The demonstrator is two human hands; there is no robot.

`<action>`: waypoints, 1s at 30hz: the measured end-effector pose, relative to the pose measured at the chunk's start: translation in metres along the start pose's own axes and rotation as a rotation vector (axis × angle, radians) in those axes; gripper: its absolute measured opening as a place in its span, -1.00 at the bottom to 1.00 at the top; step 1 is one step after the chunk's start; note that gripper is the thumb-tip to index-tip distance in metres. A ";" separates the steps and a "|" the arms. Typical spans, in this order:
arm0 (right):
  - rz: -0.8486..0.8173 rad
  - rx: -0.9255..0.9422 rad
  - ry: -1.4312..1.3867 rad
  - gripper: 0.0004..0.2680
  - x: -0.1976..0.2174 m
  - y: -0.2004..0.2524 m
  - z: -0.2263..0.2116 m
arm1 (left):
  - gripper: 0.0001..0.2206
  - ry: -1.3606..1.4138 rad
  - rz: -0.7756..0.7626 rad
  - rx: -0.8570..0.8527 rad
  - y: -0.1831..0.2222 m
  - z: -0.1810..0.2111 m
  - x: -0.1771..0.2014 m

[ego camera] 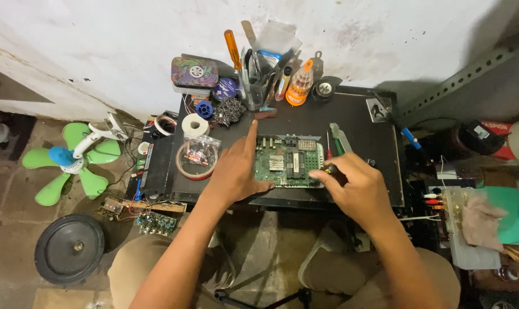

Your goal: Using a manual screwdriver to remove multiple screws from a circuit board on a repair bench.

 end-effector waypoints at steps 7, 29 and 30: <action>-0.386 -0.379 0.268 -0.85 -0.029 -0.013 0.027 | 0.26 0.018 0.020 -0.006 -0.004 -0.003 -0.005; -0.654 -0.491 0.326 -0.81 -0.052 -0.006 0.050 | 0.17 0.057 0.016 0.022 0.011 0.018 0.022; -0.651 -0.480 0.397 -0.80 -0.052 -0.003 0.046 | 0.14 0.049 0.045 0.031 0.015 0.026 0.038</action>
Point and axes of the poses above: each hand's wrist, its own y-axis away from the middle knuckle, its own x-axis out of the back of the hand, z = x × y, the point moved 10 cm from there along -y, towards the middle knuckle, and after that the axes turned 11 degrees about -y, right-handed, at the moved point
